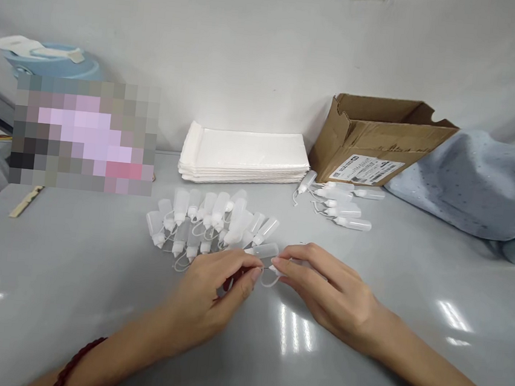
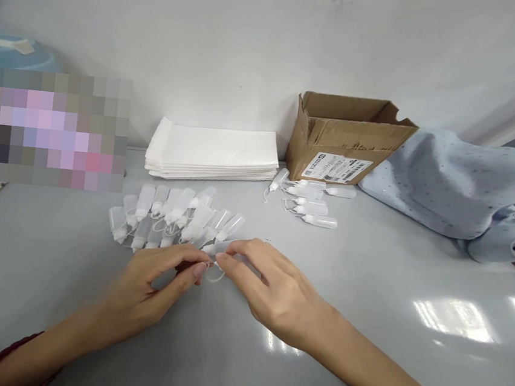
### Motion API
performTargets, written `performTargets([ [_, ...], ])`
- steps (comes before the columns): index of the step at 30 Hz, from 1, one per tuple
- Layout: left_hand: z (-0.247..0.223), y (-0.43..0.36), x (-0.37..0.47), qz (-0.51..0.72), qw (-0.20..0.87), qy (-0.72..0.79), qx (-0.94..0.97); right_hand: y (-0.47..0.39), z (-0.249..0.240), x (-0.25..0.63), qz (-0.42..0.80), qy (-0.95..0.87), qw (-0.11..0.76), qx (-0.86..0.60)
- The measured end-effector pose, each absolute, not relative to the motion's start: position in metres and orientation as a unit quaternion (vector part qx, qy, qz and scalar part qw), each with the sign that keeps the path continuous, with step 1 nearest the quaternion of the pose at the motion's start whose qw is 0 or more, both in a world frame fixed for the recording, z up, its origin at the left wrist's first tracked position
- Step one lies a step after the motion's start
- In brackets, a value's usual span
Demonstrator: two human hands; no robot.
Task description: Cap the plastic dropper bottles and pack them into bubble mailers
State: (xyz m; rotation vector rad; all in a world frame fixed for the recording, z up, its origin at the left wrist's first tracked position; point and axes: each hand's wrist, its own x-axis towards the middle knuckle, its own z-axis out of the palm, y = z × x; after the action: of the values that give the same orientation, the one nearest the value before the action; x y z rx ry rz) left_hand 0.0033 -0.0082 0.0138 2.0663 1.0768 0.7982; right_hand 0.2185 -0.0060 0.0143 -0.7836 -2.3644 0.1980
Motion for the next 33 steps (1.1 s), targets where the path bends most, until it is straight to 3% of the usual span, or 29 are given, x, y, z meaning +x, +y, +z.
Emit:
performTargets([
  [11,0.0165,-0.0048,-0.0009,0.342,0.27,0.414,0.799,-0.0007,0.0214,0.2256,0.074,-0.887,0.319,-0.326],
  [25,0.019,-0.0066,0.0011,0.32,0.355,0.433,0.764,-0.0062,0.0149,0.219,0.048,-0.873,0.375,-0.308],
  [33,0.0165,-0.005,0.0028,0.33,0.34,0.417,0.776,-0.0096,0.0131,0.2172,0.05,-0.872,0.379,-0.306],
])
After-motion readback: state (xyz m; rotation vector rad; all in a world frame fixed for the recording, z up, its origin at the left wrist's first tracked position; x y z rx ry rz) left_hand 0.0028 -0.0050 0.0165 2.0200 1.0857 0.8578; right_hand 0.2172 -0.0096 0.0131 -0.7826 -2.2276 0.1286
